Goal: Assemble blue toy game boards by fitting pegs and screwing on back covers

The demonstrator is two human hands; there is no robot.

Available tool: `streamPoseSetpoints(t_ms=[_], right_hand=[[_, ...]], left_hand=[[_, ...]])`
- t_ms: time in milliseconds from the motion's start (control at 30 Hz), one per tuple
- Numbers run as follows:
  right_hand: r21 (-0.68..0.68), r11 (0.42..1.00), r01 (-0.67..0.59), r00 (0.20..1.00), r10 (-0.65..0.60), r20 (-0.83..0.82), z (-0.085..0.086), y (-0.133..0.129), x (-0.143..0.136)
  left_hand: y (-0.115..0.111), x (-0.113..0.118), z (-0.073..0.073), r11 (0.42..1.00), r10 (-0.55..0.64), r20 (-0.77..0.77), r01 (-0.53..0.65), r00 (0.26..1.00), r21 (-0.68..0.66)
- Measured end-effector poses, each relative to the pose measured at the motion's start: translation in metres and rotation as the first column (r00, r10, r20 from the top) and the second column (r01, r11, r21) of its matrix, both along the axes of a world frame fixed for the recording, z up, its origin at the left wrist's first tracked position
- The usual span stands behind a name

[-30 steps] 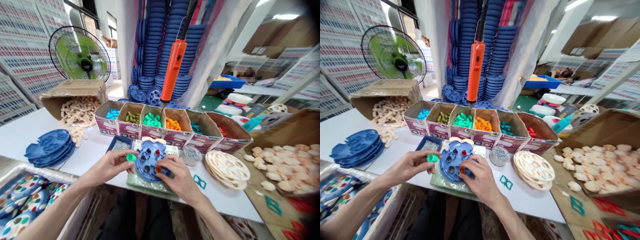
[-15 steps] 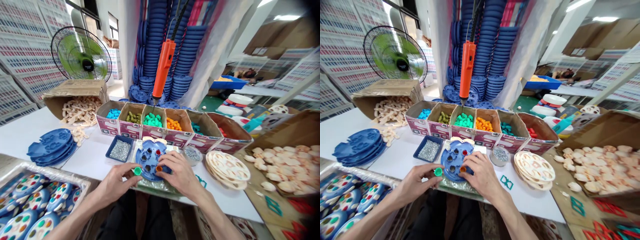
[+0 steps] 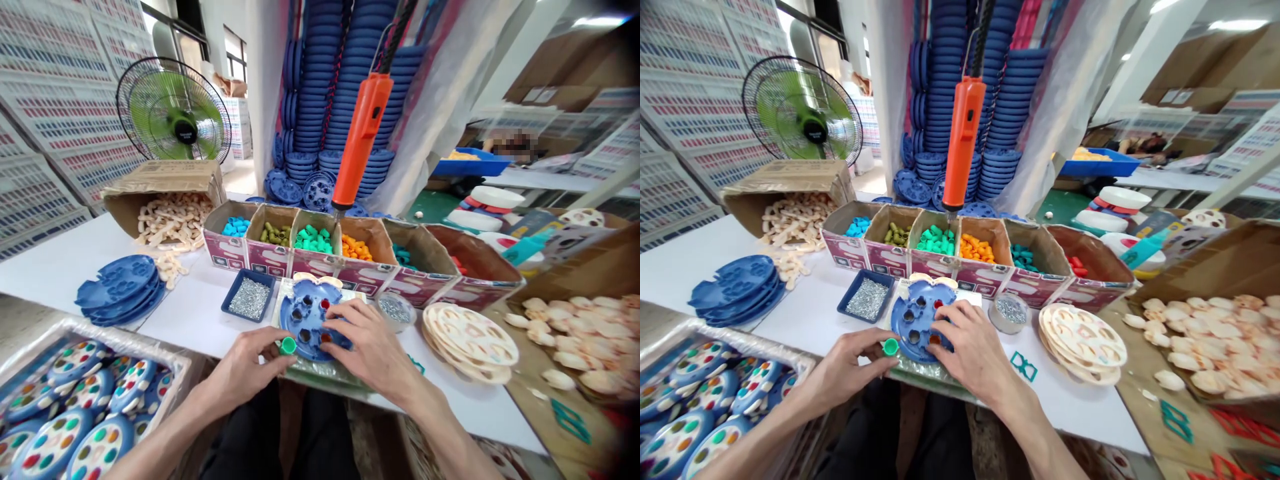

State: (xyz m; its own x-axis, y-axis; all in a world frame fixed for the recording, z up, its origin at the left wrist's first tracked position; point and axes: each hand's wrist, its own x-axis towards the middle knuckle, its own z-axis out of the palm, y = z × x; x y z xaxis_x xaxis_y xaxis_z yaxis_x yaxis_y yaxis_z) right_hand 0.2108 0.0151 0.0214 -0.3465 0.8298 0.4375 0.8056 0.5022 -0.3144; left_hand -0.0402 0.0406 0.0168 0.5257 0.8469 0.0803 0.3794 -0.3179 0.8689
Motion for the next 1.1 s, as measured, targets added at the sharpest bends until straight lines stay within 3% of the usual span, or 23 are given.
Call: streamPoseSetpoints(t_ms=[167,333,400,500,667,800,933,1100], right_hand=[[-0.045,0.998,-0.037,0.964,0.024,-0.264,0.007,-0.014,-0.027],[-0.101,0.994,0.039,0.928,-0.074,-0.365,-0.003,-0.025,-0.058],[-0.105,0.993,0.059,0.912,-0.097,-0.399,-0.007,-0.029,-0.06],[-0.112,0.992,0.065,0.897,-0.108,-0.429,-0.007,-0.032,-0.049],[-0.02,0.999,0.034,0.946,-0.039,-0.322,0.0,-0.014,-0.027],[-0.122,0.99,-0.068,0.983,0.045,-0.18,0.0,0.0,-0.029],[-0.219,0.976,0.01,0.991,-0.038,-0.126,-0.003,0.002,-0.035],[-0.199,0.975,0.095,0.992,-0.109,-0.061,-0.005,0.003,-0.034]], left_hand=[[0.0,0.001,-0.004,0.998,-0.012,0.056,0.009,0.998,0.057],[-0.01,0.004,-0.016,0.974,0.017,0.074,-0.034,0.997,0.224],[-0.018,0.006,-0.021,0.963,0.028,0.048,-0.04,0.998,0.265],[-0.029,0.009,-0.025,0.974,0.038,0.063,-0.051,0.997,0.22],[-0.034,0.002,-0.028,0.965,0.098,0.147,-0.13,0.984,0.229],[-0.032,-0.008,-0.03,0.954,0.129,0.135,-0.16,0.982,0.254],[-0.032,-0.013,-0.033,0.949,0.152,0.104,-0.175,0.983,0.264],[-0.031,-0.017,-0.031,0.945,0.153,0.072,-0.167,0.986,0.28]])
